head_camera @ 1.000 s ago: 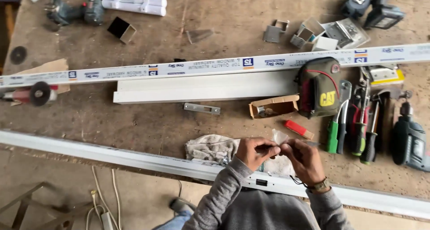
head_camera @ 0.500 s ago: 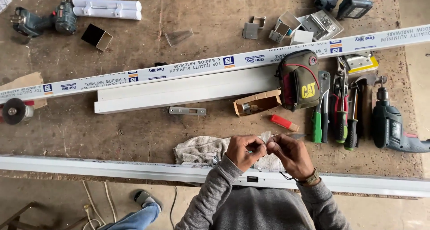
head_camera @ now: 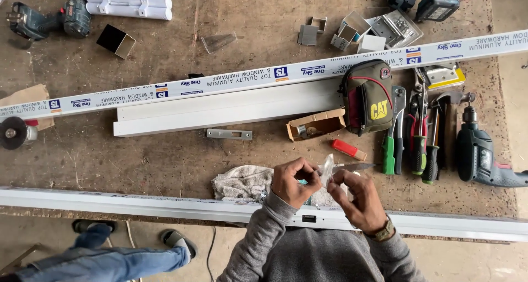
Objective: The person is filing the edges of a hole in an aluminum profile and then handling small hardware components for assembly.
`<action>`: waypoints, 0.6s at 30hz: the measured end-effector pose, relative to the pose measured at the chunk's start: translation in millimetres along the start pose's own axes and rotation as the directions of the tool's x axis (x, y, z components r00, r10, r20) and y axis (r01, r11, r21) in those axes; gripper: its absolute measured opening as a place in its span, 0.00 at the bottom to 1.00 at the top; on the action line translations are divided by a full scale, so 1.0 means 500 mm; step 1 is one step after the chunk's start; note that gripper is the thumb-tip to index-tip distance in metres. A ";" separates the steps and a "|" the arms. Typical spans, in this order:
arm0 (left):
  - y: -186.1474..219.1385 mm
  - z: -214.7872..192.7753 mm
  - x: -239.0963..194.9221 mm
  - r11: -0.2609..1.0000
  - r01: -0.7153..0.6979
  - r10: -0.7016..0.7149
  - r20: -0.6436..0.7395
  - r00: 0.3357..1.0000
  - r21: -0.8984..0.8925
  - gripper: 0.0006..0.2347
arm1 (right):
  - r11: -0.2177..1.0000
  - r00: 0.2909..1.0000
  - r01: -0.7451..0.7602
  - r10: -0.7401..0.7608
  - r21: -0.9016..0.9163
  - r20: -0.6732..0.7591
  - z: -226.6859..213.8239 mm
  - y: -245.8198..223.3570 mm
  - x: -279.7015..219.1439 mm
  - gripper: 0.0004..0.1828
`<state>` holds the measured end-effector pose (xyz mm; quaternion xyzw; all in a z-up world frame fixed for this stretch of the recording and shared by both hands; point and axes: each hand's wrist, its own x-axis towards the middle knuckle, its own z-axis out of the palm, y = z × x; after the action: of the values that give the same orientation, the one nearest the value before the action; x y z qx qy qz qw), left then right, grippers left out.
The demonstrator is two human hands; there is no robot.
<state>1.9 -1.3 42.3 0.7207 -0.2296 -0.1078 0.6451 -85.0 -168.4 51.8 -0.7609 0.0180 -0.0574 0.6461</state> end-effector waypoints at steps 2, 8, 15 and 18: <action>0.014 0.003 -0.001 0.999 0.001 -0.001 -0.003 1.000 0.052 0.05 | 0.988 0.990 0.137 -0.135 -0.065 0.026 0.012 0.013 -0.002 0.10; -0.044 -0.004 -0.006 0.785 0.202 -0.022 0.300 0.954 -0.586 0.05 | 0.712 0.921 -0.262 0.385 0.651 -0.051 0.036 0.057 -0.001 0.42; -0.037 -0.074 0.003 0.977 0.167 -0.134 0.234 0.963 -0.130 0.07 | 0.934 0.968 -0.067 0.146 0.351 -0.203 0.003 0.054 -0.026 0.24; -0.012 -0.078 0.016 0.983 0.155 -0.123 0.283 0.951 -0.096 0.06 | 0.982 0.968 -0.091 0.127 0.167 -0.216 -0.020 0.041 -0.027 0.23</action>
<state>27.6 29.7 43.3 0.6739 -0.2590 -0.2655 0.6390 -98.4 -180.0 32.2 -0.6944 0.1286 -0.1091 0.6995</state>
